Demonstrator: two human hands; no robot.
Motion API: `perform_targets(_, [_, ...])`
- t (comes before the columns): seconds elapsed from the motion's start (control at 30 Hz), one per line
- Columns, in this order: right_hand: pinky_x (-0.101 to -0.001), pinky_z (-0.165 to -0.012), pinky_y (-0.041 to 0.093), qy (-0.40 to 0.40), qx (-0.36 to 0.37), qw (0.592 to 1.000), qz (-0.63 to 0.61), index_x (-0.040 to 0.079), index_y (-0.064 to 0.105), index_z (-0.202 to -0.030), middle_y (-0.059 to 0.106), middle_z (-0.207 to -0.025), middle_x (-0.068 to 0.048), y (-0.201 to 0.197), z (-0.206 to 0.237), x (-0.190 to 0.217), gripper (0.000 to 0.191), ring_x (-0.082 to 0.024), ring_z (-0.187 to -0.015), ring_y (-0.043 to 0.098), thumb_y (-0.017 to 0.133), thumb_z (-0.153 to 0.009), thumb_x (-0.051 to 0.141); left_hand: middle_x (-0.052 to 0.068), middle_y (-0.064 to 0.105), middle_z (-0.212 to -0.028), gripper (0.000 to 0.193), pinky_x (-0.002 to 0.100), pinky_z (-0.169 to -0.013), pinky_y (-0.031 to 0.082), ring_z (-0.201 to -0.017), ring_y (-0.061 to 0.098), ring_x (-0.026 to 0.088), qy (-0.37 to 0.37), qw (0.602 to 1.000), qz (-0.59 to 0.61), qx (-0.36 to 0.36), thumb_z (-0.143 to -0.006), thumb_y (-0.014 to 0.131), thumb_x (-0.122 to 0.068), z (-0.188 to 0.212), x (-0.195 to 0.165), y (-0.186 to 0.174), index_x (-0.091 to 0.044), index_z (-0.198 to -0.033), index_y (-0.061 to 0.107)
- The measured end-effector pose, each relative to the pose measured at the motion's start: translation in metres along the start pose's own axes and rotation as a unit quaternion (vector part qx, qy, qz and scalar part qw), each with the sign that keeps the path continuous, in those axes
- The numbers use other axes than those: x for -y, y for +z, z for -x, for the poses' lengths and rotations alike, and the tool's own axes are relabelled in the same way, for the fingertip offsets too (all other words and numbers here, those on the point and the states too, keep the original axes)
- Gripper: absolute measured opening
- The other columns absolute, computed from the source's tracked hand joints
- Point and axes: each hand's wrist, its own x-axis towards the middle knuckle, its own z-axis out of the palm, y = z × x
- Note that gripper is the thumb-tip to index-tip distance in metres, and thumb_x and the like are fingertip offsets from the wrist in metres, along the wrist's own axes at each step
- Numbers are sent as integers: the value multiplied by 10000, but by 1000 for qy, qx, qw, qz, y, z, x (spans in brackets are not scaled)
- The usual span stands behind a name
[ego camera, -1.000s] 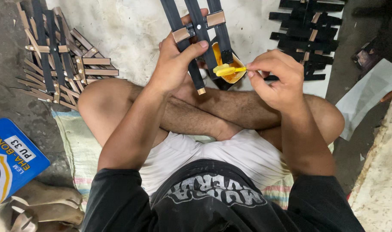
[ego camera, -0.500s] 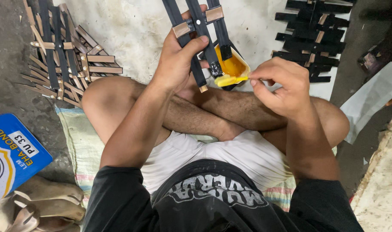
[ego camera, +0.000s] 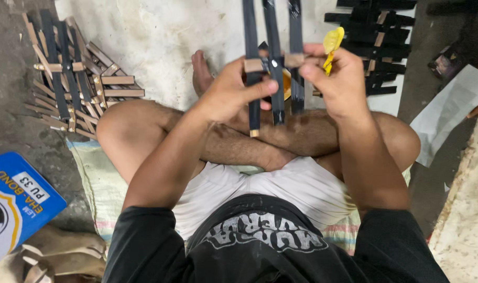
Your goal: The person sits on the floor and applies a yellow adhesive to small black rectangular objects using a yellow plastic spoon. They pick up the objects from a pile, apply the glue, and place them on a white sheet.
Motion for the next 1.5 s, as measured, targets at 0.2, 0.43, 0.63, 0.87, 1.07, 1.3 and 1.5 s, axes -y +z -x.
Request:
perform_targets(0.2, [-207, -635, 414, 23, -65, 997, -43, -21, 666, -1167, 684, -911, -13, -10, -5, -6, 287, -60, -722, 541, 823, -931, 17, 37, 694, -1172, 491, 280, -762, 671, -975, 727, 132, 6, 994, -106, 35, -1000, 694, -273, 0, 9, 0, -55, -1415, 546])
perform_targets(0.43, [-276, -841, 554, -282, 18, 925, 252, 47, 645, -1186, 708, -1085, -86, 2, 15, 33, 162, -174, -928, 680, 722, -1044, 26, 45, 691, -1158, 362, 289, -780, 672, -973, 677, 104, 43, 987, -50, -149, -1037, 675, -183, 3, -9, -19, -65, -1375, 628])
perform_targets(0.63, [-334, -726, 461, -342, 56, 836, 425, 99, 744, -1043, 738, -1038, -29, 28, 24, 46, 138, -197, -879, 690, 812, -948, 27, 19, 632, -1139, 325, 295, -768, 676, -982, 664, 107, 98, 985, -29, -140, -1055, 665, -161, 7, -17, -24, -73, -1361, 603])
perform_targets(0.87, [-338, -711, 429, -347, 75, 805, 475, 131, 759, -1050, 732, -1030, 5, 33, 19, 48, 144, -181, -881, 679, 838, -950, 63, 33, 676, -1126, 319, 264, -695, 656, -957, 678, 103, 53, 984, -35, -165, -1022, 666, -149, 5, -14, -22, -67, -1328, 623])
perform_targets(1.07, [-326, -716, 452, -336, 99, 806, 477, 145, 765, -1001, 730, -1003, 10, 31, 22, 54, 135, -168, -856, 676, 823, -895, 84, 47, 659, -1128, 328, 308, -777, 696, -993, 690, 117, 52, 982, -3, -180, -1029, 663, -135, 1, -14, -28, -67, -1345, 611])
perform_targets(1.3, [-313, -708, 473, -319, 89, 825, 457, 119, 766, -1017, 733, -999, -9, 29, 23, 54, 122, -176, -829, 691, 811, -919, 63, 40, 673, -1144, 339, 315, -746, 671, -1005, 690, 123, 49, 982, -7, -182, -1021, 672, -153, 5, -14, -27, -75, -1345, 609])
perform_targets(1.5, [-244, -697, 477, -179, 143, 917, 326, 71, 715, -1045, 697, -974, -41, 0, 19, 51, 210, -131, -820, 633, 808, -858, 90, 28, 678, -1119, 377, 296, -724, 653, -980, 679, 115, 39, 985, -7, -169, -1003, 708, -201, 5, -20, -26, -84, -1353, 633])
